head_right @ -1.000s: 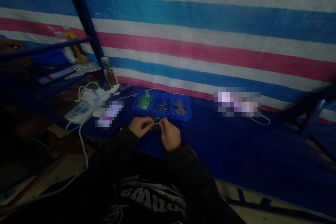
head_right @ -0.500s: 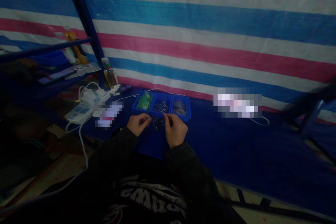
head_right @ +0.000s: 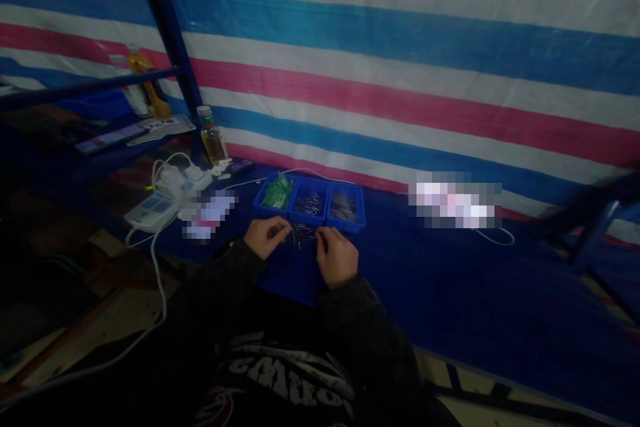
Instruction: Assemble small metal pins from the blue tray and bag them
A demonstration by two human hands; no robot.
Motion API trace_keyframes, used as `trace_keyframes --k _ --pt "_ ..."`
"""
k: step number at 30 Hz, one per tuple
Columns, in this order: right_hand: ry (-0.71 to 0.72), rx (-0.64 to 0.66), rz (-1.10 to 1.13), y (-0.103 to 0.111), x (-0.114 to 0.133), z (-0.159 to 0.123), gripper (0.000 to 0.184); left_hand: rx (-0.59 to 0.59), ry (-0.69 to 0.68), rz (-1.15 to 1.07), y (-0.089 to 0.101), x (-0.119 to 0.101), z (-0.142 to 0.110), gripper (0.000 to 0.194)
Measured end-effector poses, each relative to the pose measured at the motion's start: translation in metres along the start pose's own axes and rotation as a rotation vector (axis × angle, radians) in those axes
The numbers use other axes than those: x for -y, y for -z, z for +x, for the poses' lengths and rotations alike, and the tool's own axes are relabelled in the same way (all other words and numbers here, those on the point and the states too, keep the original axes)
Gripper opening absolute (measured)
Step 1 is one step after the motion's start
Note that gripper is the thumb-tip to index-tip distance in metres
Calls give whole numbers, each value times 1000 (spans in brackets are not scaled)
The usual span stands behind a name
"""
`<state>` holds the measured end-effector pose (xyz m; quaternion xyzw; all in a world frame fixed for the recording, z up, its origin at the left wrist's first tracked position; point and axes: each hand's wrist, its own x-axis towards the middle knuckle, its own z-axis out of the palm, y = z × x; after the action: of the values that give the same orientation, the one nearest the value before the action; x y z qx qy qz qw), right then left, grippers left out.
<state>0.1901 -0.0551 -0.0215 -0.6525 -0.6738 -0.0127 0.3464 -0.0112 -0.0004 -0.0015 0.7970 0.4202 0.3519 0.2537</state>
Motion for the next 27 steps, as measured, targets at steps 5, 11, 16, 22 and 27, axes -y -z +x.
trace_keyframes --k 5,11,16,22,27 --pt "47 42 5 -4 -5 -2 17 14 -18 0 1 -1 0 20" --pt "61 96 -6 -8 -7 -2 14 27 -24 -11 1 -1 -1 19" --pt "50 117 -8 -7 -6 -1 14 41 -29 -7 0 -1 -1 19" --pt "32 135 -21 -8 -5 -1 14 49 -36 -18 1 -1 -1 20" --pt "60 80 59 -6 -2 0 16 103 -37 -25 5 -4 0 22"
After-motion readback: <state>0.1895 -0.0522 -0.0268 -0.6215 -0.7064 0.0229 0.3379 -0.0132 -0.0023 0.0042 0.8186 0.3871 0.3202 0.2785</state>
